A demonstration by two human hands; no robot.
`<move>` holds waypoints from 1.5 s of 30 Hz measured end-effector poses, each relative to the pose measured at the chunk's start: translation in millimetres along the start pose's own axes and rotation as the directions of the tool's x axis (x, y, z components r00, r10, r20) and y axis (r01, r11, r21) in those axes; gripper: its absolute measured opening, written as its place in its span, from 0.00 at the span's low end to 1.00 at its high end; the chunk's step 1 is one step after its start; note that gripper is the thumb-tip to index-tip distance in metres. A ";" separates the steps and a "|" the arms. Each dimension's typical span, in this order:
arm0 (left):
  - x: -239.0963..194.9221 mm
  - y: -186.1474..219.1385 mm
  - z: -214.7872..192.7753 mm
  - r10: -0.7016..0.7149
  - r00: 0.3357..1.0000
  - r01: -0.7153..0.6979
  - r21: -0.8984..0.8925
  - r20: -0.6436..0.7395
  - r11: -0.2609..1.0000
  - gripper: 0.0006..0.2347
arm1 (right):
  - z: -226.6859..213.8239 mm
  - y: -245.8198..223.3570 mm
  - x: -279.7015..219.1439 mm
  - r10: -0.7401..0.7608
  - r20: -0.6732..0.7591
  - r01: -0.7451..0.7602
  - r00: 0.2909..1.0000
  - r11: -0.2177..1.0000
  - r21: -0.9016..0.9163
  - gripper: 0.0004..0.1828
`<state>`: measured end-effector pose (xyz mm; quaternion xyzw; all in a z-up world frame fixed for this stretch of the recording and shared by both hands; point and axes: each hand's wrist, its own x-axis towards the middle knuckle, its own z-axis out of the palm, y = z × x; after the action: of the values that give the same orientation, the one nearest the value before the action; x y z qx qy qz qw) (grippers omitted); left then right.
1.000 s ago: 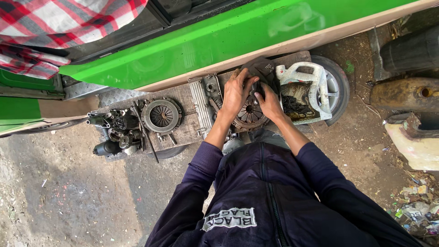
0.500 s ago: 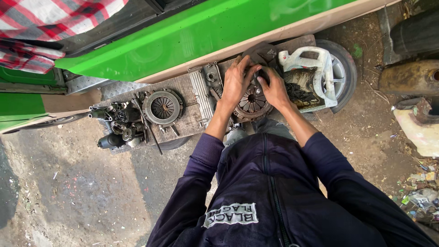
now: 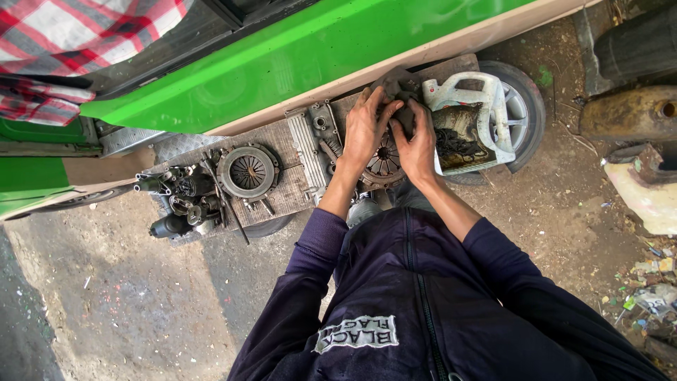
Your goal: The person uses a wrench to tighten bolts on a disassembled engine component placed on a metal surface. The person repeatedly adjusts the wrench and rotates the component to access different bolt locations.
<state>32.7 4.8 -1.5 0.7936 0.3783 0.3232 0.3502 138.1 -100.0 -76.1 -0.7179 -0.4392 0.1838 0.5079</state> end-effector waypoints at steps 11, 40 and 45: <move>8.3 5.9 5.8 0.059 0.997 -0.060 0.026 0.050 0.998 0.10 | -0.4 12.6 11.9 0.079 0.123 -0.062 0.989 0.989 -0.133 0.26; -88.8 -38.5 -65.1 -0.256 0.966 0.254 -0.038 -0.042 0.966 0.07 | 62.7 68.0 -33.2 0.297 0.346 -0.203 0.890 0.938 -0.282 0.28; -109.8 -45.0 -55.8 -0.218 0.963 0.216 -0.033 -0.159 0.976 0.08 | 51.2 116.7 -32.3 0.357 0.406 -0.235 0.841 0.918 -0.321 0.24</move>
<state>-83.0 -47.5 -34.3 0.7157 0.4876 0.3493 0.3577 135.9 -108.9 -207.3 -0.7738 -0.4490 0.3651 0.2574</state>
